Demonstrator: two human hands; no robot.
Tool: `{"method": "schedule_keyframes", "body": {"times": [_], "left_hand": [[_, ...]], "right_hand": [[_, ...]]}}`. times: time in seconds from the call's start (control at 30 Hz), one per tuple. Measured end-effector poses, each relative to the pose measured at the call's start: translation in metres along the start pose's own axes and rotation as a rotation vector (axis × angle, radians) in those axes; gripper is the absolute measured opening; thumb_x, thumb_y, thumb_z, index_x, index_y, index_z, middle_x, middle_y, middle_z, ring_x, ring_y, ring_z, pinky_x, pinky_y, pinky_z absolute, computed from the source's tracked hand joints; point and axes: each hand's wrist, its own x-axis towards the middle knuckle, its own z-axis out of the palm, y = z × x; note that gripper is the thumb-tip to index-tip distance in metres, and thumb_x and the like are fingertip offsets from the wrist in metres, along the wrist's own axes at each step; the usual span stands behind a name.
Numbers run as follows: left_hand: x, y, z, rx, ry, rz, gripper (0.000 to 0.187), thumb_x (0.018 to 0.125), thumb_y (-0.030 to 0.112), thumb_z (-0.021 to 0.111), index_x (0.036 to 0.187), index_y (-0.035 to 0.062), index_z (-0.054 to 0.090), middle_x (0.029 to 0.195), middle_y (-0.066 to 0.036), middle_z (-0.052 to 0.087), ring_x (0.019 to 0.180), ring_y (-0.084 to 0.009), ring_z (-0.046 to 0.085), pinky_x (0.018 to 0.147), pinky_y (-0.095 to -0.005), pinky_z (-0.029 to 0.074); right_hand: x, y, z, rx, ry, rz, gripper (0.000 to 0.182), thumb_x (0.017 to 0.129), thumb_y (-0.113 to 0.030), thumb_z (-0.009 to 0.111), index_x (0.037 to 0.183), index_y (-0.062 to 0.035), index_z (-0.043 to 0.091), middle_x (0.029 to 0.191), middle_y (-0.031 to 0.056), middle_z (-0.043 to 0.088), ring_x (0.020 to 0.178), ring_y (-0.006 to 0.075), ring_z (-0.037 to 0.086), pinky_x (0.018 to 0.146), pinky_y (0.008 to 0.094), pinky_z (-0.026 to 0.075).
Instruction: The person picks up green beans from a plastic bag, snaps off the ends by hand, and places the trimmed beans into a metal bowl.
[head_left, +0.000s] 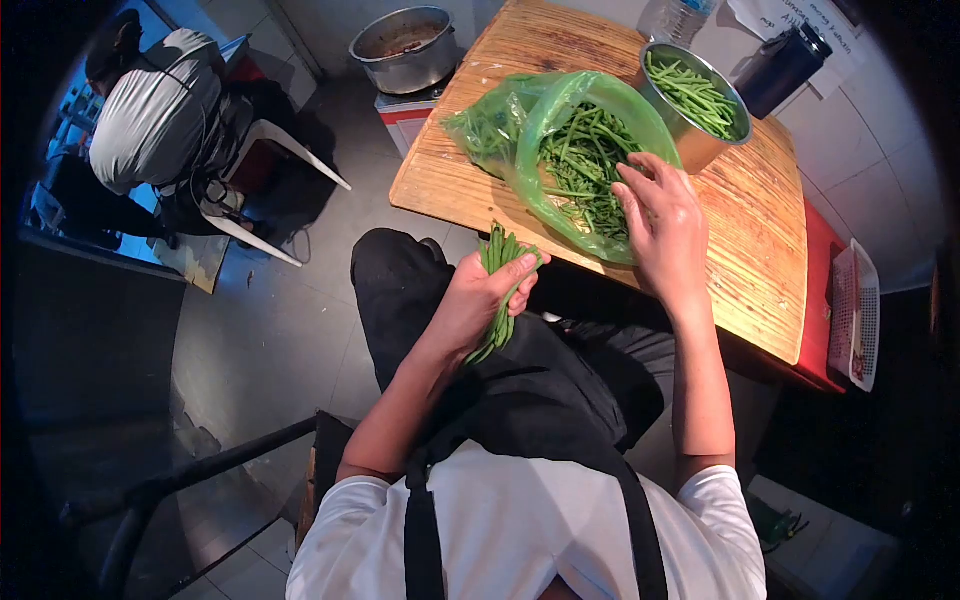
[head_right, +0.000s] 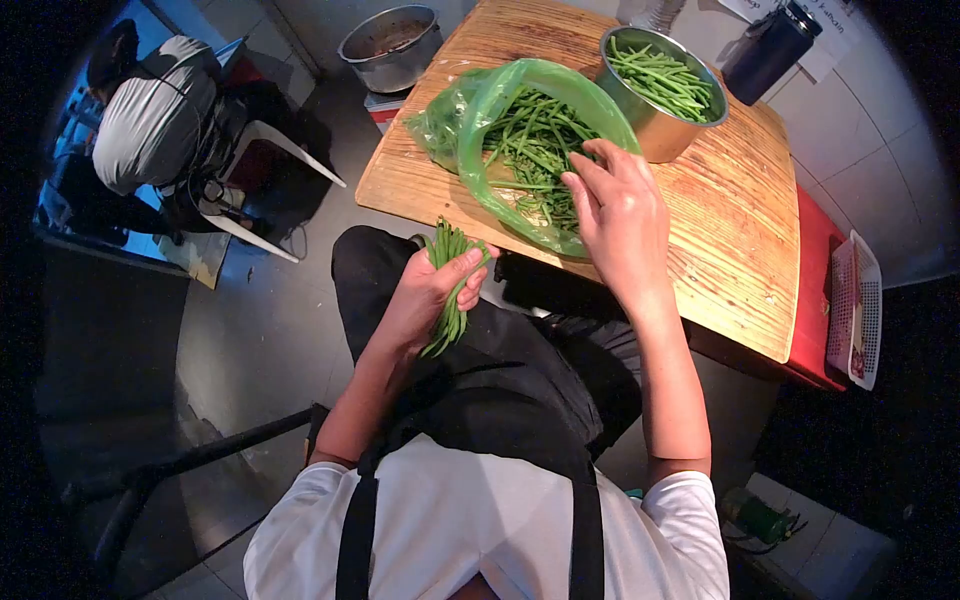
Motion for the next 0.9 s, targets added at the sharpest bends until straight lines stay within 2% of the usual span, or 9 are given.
{"method": "schedule_keyframes", "body": {"times": [0.1, 0.2, 0.23, 0.3, 0.33, 0.4, 0.6, 0.7, 0.9], "left_hand": [[-0.006, 0.007, 0.002, -0.016, -0.048, -0.010, 0.021, 0.102, 0.016, 0.062, 0.114, -0.0012, 0.065, 0.075, 0.001, 0.052, 0.061, -0.0060, 0.046, 0.055, -0.0219, 0.038], [-0.010, 0.012, 0.003, 0.056, -0.064, -0.030, 0.021, 0.102, 0.016, 0.062, 0.114, -0.0013, 0.065, 0.076, 0.001, 0.053, 0.061, -0.0060, 0.047, 0.056, -0.0214, 0.040], [-0.011, 0.013, 0.003, 0.067, -0.096, -0.015, 0.020, 0.102, 0.016, 0.063, 0.113, -0.0007, 0.064, 0.076, 0.001, 0.054, 0.062, -0.0062, 0.048, 0.056, -0.0214, 0.040], [-0.013, 0.013, 0.002, 0.083, -0.135, -0.006, 0.018, 0.102, 0.015, 0.063, 0.111, -0.0001, 0.063, 0.077, 0.001, 0.054, 0.062, -0.0063, 0.049, 0.056, -0.0215, 0.041], [-0.013, 0.012, 0.001, 0.078, -0.163, -0.009, 0.015, 0.101, 0.015, 0.063, 0.108, 0.0010, 0.062, 0.077, 0.000, 0.055, 0.062, -0.0064, 0.049, 0.056, -0.0217, 0.041], [-0.013, 0.014, 0.003, 0.081, -0.186, -0.005, 0.010, 0.100, 0.012, 0.064, 0.102, 0.0038, 0.058, 0.076, 0.000, 0.056, 0.062, -0.0067, 0.051, 0.055, -0.0224, 0.042], [-0.018, 0.022, 0.002, 0.193, -0.267, -0.016, 0.021, 0.100, 0.019, 0.065, 0.109, -0.0005, 0.065, 0.075, 0.003, 0.055, 0.062, -0.0043, 0.052, 0.057, -0.0205, 0.041], [-0.019, 0.024, 0.001, 0.187, -0.325, -0.065, 0.024, 0.099, 0.013, 0.063, 0.115, -0.0045, 0.063, 0.075, 0.001, 0.055, 0.061, -0.0074, 0.051, 0.056, -0.0222, 0.041], [-0.018, 0.023, 0.001, 0.131, -0.337, -0.117, 0.026, 0.098, 0.014, 0.062, 0.117, -0.0047, 0.062, 0.073, 0.001, 0.053, 0.060, -0.0076, 0.050, 0.055, -0.0226, 0.040]], "right_hand": [[0.001, -0.008, 0.002, -0.031, 0.046, -0.031, 0.013, 0.085, -0.006, 0.075, 0.098, -0.0012, 0.075, 0.103, 0.0114, 0.072, 0.089, 0.0296, 0.067, 0.079, 0.0382, 0.054], [-0.002, -0.029, 0.002, 0.356, 0.068, -0.037, 0.009, 0.084, -0.003, 0.075, 0.092, -0.0002, 0.076, 0.091, 0.0123, 0.072, 0.084, 0.0288, 0.069, 0.075, 0.0376, 0.054], [-0.002, -0.039, -0.001, 0.464, -0.057, -0.031, 0.011, 0.085, -0.003, 0.074, 0.095, 0.0004, 0.076, 0.090, 0.0116, 0.071, 0.083, 0.0240, 0.069, 0.074, 0.0363, 0.054], [0.001, -0.061, -0.005, 0.695, -0.292, 0.183, 0.012, 0.088, -0.008, 0.074, 0.096, 0.0011, 0.076, 0.089, 0.0104, 0.071, 0.081, 0.0195, 0.069, 0.072, 0.0333, 0.053], [0.002, -0.062, -0.004, 0.693, -0.285, 0.189, 0.012, 0.088, -0.008, 0.074, 0.096, 0.0011, 0.076, 0.089, 0.0104, 0.071, 0.081, 0.0195, 0.069, 0.072, 0.0333, 0.053], [0.007, -0.059, 0.002, 0.747, -0.553, 0.226, 0.015, 0.091, -0.013, 0.073, 0.098, 0.0001, 0.077, 0.089, 0.0080, 0.071, 0.078, 0.0142, 0.067, 0.070, 0.0295, 0.052], [0.003, -0.042, 0.015, 1.045, -0.716, 0.361, 0.017, 0.094, -0.015, 0.072, 0.100, 0.0005, 0.076, 0.085, 0.0031, 0.071, 0.074, 0.0081, 0.063, 0.066, 0.0264, 0.050], [0.002, -0.041, 0.014, 1.146, -0.771, 0.455, 0.017, 0.095, -0.013, 0.070, 0.097, 0.0029, 0.074, 0.082, 0.0030, 0.071, 0.070, 0.0071, 0.062, 0.064, 0.0249, 0.049], [0.001, -0.043, 0.009, 1.174, -0.798, 0.465, 0.014, 0.097, -0.010, 0.067, 0.098, 0.0041, 0.072, 0.079, 0.0024, 0.068, 0.066, 0.0059, 0.059, 0.060, 0.0233, 0.047]]}}
